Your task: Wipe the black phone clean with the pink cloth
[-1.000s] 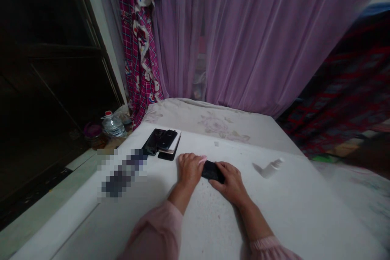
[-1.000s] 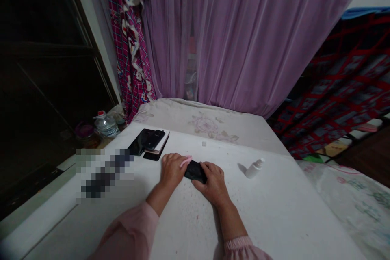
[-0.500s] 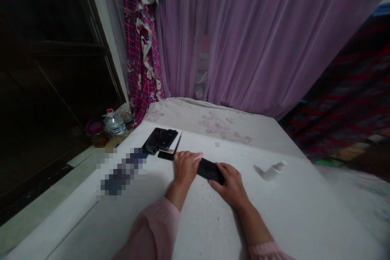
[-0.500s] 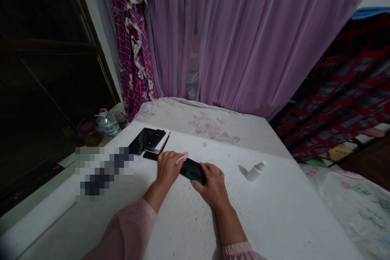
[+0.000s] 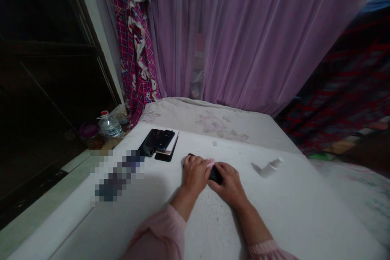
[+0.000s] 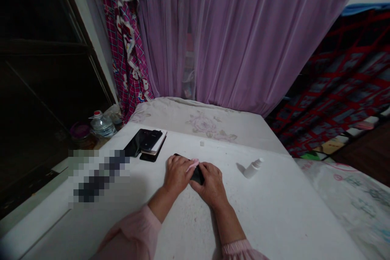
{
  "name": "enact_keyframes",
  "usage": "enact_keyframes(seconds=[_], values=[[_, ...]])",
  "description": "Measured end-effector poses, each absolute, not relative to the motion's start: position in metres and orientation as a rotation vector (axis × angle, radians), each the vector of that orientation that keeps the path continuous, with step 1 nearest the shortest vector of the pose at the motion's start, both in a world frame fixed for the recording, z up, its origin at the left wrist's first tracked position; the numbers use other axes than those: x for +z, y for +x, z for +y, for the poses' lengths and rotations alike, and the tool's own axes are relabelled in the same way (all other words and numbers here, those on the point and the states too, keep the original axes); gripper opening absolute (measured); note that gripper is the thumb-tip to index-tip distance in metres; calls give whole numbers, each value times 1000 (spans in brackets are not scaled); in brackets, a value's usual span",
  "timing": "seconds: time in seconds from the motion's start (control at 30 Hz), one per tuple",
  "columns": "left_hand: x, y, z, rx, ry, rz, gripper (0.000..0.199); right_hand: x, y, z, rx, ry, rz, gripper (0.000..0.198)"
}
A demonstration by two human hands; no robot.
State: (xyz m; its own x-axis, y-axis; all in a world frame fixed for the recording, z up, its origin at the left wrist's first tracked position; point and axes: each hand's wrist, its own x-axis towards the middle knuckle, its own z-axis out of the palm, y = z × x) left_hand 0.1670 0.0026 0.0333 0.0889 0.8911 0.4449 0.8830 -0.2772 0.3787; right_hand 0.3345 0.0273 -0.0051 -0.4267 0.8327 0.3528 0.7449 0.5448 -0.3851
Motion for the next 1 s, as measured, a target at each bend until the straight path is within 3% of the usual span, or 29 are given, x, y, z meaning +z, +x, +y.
enact_keyframes(seconds=[0.47, 1.0], values=[[28, 122, 17, 1068, 2106, 2200, 19, -9, 334, 25, 220, -1329, -2249, 61], [30, 165, 2, 792, 2487, 1814, 26, 1, 332, 24, 261, -1290, -2265, 59]])
